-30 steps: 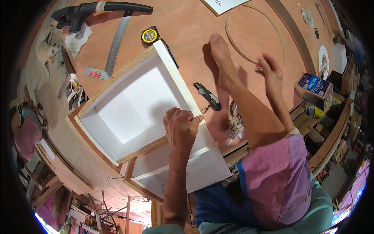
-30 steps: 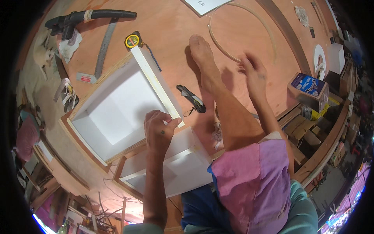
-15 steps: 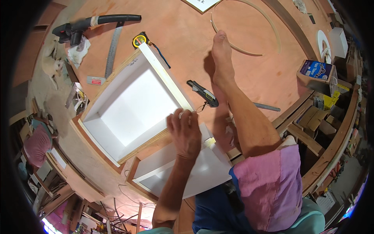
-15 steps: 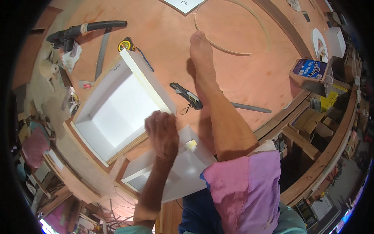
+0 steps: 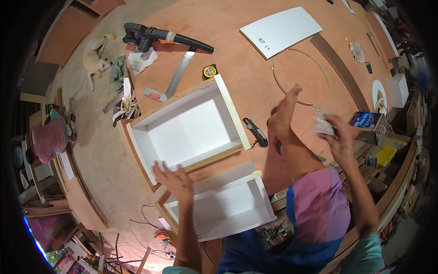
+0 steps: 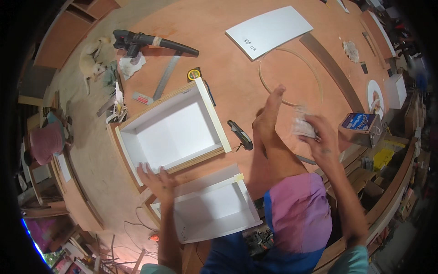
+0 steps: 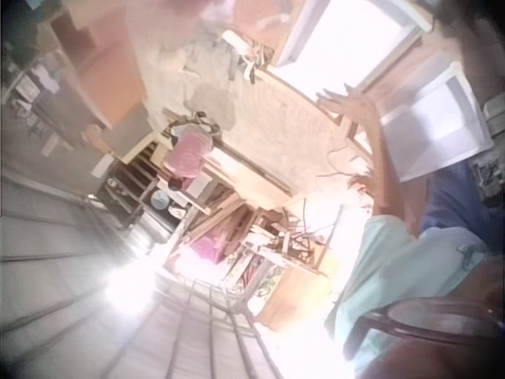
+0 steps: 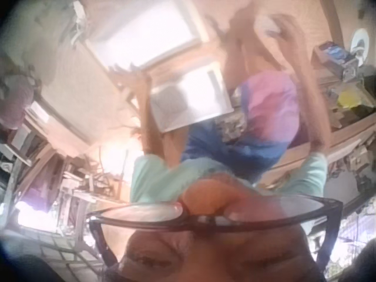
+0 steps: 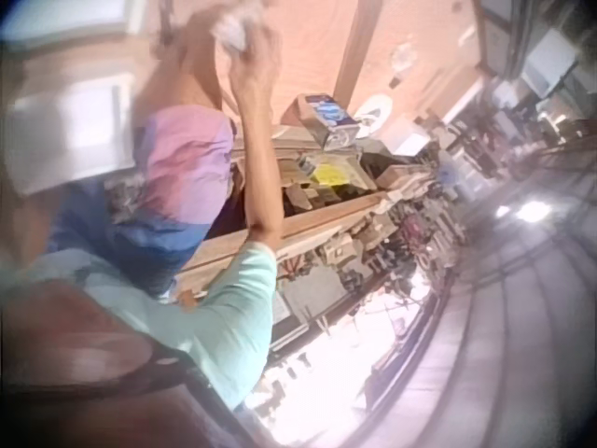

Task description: The person applies thin wooden strips to the edges of white drawer boxes on a workbench. They measure, cut, and fit the strips along the drawer fronts and sides, occasionally wiping the surfaces with a cloth.

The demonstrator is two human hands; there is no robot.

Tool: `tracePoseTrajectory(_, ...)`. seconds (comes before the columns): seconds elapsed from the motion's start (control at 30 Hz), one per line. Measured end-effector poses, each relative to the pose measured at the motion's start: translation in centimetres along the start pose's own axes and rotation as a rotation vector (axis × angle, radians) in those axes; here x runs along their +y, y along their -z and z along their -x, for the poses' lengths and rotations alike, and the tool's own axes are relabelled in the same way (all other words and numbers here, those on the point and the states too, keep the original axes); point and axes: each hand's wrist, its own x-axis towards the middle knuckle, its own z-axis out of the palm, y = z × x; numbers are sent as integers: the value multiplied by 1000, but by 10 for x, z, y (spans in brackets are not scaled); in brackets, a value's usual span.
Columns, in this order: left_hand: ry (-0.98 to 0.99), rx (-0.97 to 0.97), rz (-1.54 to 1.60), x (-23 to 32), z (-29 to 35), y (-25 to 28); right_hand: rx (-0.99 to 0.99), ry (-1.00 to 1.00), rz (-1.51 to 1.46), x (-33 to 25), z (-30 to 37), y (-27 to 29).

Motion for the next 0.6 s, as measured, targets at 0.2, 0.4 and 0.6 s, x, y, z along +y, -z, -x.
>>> tracePoseTrajectory(0.2, 321, 98, -53, -130, -68, 11, -411, 555, 272, 0, -76, -133)
tracePoseTrajectory(0.4, 626, -134, 459, -147, -111, 2, -196, 414, 275, 9, -54, -203)
tracePoseTrajectory(0.6, 590, -218, 241, -146, -121, 1, -27, 377, 415, 0, -27, -224)
